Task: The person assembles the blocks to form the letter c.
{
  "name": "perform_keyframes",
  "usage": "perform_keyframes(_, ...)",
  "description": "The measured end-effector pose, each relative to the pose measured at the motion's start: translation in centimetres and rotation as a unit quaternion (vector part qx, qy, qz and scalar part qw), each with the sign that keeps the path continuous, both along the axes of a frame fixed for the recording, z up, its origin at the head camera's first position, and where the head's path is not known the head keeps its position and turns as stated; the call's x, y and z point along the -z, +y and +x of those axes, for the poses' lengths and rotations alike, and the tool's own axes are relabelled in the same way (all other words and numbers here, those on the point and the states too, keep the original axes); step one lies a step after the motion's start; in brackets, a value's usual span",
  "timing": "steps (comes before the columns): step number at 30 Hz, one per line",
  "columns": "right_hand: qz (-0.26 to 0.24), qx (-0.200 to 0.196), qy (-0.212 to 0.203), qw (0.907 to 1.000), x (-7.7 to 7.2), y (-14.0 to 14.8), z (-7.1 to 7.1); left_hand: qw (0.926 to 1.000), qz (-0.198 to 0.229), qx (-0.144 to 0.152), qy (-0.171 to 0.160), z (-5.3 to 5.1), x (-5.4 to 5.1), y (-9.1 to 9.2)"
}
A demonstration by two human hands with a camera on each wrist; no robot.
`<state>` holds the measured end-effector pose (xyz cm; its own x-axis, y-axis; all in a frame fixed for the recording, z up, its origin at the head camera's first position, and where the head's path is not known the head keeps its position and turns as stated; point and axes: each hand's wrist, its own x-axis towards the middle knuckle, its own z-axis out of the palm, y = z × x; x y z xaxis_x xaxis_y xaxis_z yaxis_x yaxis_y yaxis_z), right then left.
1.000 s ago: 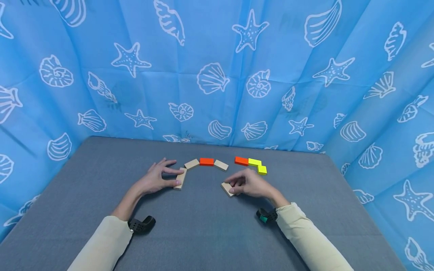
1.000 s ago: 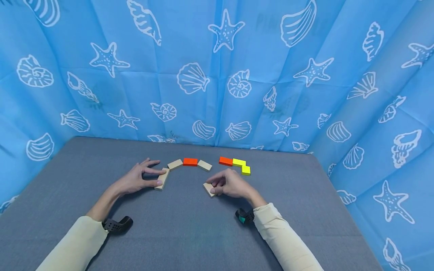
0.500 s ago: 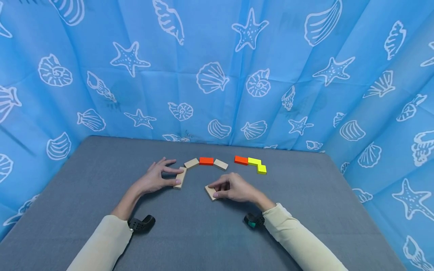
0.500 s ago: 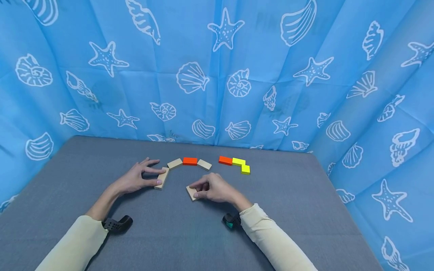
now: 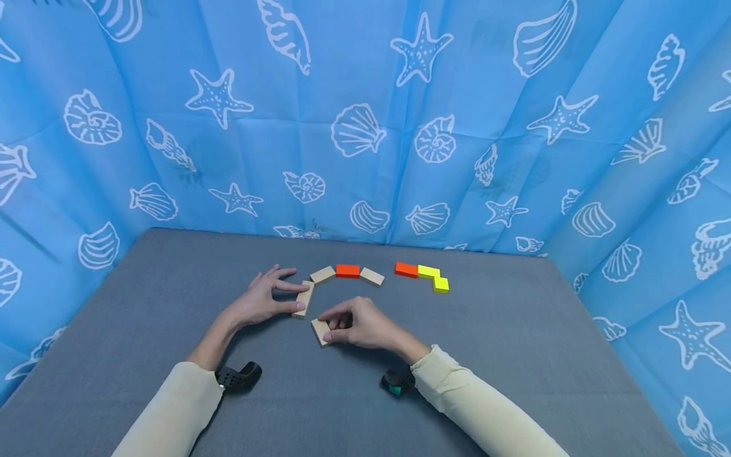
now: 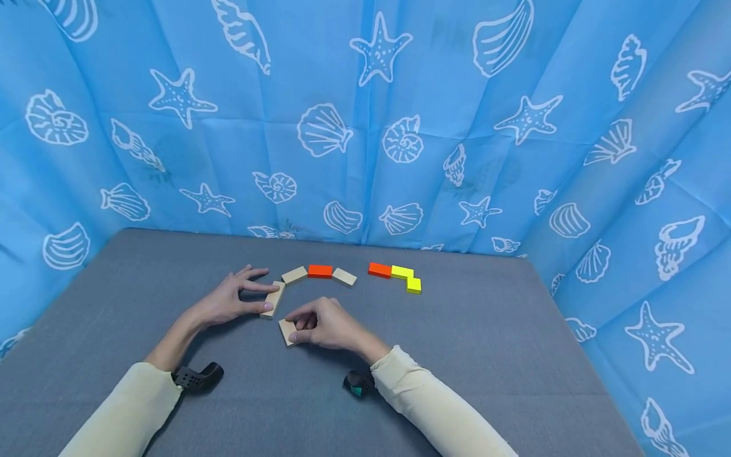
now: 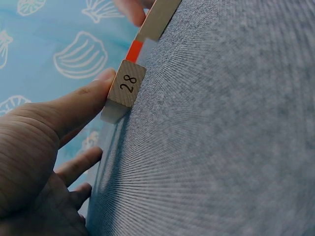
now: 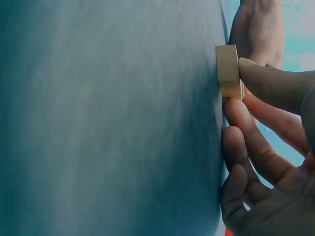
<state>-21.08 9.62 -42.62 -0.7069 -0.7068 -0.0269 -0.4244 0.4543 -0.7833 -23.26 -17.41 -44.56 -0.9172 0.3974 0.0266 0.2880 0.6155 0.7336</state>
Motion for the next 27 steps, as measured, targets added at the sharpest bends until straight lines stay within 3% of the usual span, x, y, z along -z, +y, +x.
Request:
perform_keyframes(9, 0.001, -0.003, 0.005, 1.0000, 0.0, -1.7, 0.5, 1.0000, -0.001, 0.002, 0.004, -0.1, 0.1, 0.1)
perform_keyframes(20, 0.006, 0.049, -0.014, 0.9987, 0.0, -2.7, 0.8, 0.9999, -0.004, -0.006, -0.007, -0.1, 0.1, 0.1)
perform_keyframes(27, 0.015, 0.056, -0.017, 0.9982, -0.1, -3.2, 0.9, 1.0000, -0.005, -0.006, -0.003, -0.1, 0.2, 0.1)
